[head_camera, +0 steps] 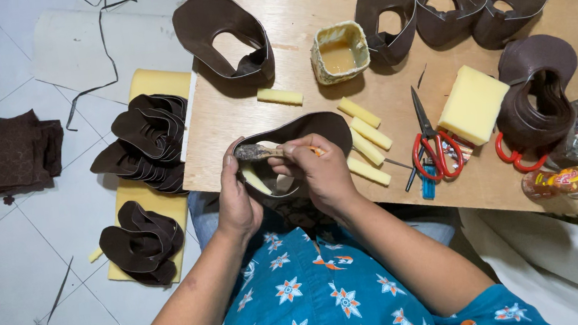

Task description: The person assembles brown curved parts by inserting yellow foam pieces into them. They use a brush to apply adhesive and a metal tool to press the foam into place, repeating the process for multiple parts.

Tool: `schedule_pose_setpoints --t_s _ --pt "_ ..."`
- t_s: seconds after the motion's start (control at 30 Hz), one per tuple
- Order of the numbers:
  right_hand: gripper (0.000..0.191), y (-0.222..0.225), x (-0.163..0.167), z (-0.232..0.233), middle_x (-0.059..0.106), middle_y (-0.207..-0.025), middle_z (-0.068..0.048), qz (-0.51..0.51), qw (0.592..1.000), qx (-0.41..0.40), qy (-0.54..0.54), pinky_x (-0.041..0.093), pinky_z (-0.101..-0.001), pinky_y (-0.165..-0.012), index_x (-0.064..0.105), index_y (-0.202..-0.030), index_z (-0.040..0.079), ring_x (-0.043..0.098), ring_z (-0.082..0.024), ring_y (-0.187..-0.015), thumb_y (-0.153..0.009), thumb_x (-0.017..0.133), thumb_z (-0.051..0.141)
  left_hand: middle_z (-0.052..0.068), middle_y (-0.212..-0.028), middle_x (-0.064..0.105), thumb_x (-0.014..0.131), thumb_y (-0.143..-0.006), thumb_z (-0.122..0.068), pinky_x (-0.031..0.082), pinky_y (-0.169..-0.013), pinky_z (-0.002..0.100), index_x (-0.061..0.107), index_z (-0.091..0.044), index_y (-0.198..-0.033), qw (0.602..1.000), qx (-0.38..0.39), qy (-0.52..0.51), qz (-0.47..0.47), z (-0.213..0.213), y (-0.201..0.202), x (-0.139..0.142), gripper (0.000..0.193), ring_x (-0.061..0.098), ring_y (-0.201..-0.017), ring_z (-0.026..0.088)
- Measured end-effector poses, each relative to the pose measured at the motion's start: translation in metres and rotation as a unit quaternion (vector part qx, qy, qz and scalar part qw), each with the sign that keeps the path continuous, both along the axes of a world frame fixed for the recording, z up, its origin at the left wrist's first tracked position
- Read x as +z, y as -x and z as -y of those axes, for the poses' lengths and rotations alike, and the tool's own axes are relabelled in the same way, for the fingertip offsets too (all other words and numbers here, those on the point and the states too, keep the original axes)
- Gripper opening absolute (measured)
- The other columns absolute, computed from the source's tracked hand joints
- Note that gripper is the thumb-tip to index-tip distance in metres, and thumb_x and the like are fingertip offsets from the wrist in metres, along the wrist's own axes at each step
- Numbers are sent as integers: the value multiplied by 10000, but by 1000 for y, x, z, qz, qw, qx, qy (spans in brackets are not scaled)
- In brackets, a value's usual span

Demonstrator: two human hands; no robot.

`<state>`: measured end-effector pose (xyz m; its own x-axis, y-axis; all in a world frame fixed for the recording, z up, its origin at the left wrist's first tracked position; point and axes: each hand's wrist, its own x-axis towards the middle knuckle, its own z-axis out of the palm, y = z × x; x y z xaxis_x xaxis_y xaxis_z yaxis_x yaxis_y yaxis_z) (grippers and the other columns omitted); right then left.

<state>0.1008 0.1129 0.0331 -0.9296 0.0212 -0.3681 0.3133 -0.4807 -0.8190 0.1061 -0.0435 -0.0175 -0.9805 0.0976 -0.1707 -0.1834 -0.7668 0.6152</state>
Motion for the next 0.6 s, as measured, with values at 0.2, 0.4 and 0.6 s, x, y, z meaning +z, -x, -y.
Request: schedule_pose_setpoints --t_s 0.2,0.4,0.6 --pt "107 -8 8 -9 712 -1065 -189 -61 998 7 -27 640 -352 -837 608 -1028 -46 758 -249 -945 -972 606 45 142 -1348 581 363 -1090 -368 452 -1115 428 424 -84 -1466 1000 0 5 23 0 2 6 474 578 -1249 259" --pt "169 -15 3 -6 704 -1126 -148 -159 968 70 -180 587 -295 -915 644 -1126 -38 706 -164 -1010 -990 646 63 134 -1381 559 330 -1099 -380 429 -1145 413 427 -89 -1485 1000 -20 15 15 -1 1 8 493 556 -1277 245" --pt "171 -16 -3 -11 698 -1201 -94 -196 949 125 -214 534 -287 -975 657 -1103 -11 654 -137 -1105 -955 690 69 149 -1345 590 278 -1116 -470 447 -1132 413 461 -42 -1453 999 -22 18 17 7 3 9 574 568 -1266 255"
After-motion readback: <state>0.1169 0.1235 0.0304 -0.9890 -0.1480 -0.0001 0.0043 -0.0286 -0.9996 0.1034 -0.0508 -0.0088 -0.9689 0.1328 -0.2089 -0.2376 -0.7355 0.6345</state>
